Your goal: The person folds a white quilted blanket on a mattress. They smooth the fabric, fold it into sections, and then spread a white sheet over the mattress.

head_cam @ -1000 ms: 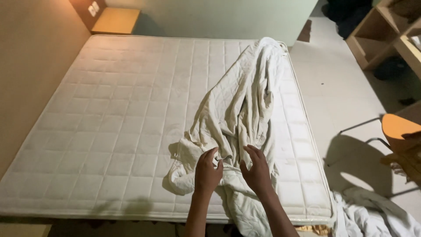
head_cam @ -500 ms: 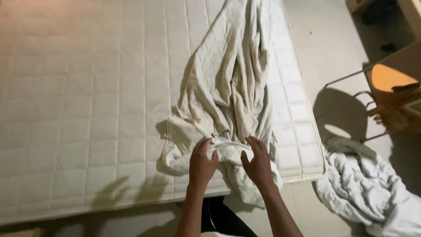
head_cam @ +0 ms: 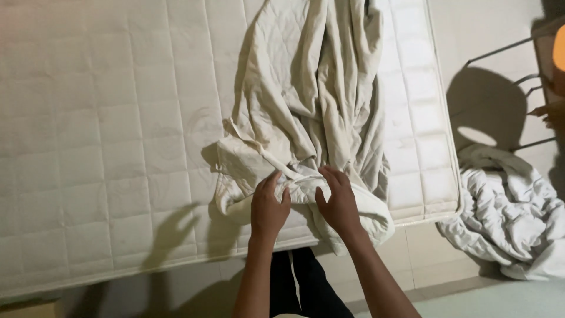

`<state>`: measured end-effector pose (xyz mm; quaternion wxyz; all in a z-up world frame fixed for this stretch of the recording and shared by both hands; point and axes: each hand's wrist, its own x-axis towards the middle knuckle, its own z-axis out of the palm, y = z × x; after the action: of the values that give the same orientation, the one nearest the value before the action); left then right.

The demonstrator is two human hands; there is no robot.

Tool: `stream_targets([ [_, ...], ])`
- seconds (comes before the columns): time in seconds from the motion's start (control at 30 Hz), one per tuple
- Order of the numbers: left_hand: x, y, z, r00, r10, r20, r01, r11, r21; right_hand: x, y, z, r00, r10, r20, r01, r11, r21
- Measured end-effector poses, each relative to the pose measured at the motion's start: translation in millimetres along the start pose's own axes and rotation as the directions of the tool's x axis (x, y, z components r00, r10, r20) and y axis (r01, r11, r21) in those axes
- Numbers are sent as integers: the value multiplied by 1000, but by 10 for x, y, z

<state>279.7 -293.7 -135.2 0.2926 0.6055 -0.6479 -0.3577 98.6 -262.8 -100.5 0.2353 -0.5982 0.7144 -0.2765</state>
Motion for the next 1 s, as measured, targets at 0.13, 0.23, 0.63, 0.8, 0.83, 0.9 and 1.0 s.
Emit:
stream_targets([
  [0.13,18,-204,181,1000,30,1,-30,999,18,61,166,170,999,-16,32,15,1000,27],
  [0.23,32,-341,301,1000,3,15,-3,999,50,99,345,341,998,-23,51,23,1000,5],
  [0.63,-59,-764,589,989,-100,105,93,994,63,50,765,786,980,54,192,-50,998,-22],
  [0.8,-3,-820,647,987,-118,109,110,991,72,88,827,878,981,17,196,-20,1000,13],
  [0.83,5,-816,648,985,-128,119,120,990,72,95,834,892,980,11,197,-16,1000,25],
  [0.9,-10,-875,703,975,-164,149,153,985,78,121,899,961,975,4,220,-6,1000,11],
  [1.0,-103,-1063,833,972,-139,187,113,983,143,111,997,1067,961,0,276,1,1000,-5],
])
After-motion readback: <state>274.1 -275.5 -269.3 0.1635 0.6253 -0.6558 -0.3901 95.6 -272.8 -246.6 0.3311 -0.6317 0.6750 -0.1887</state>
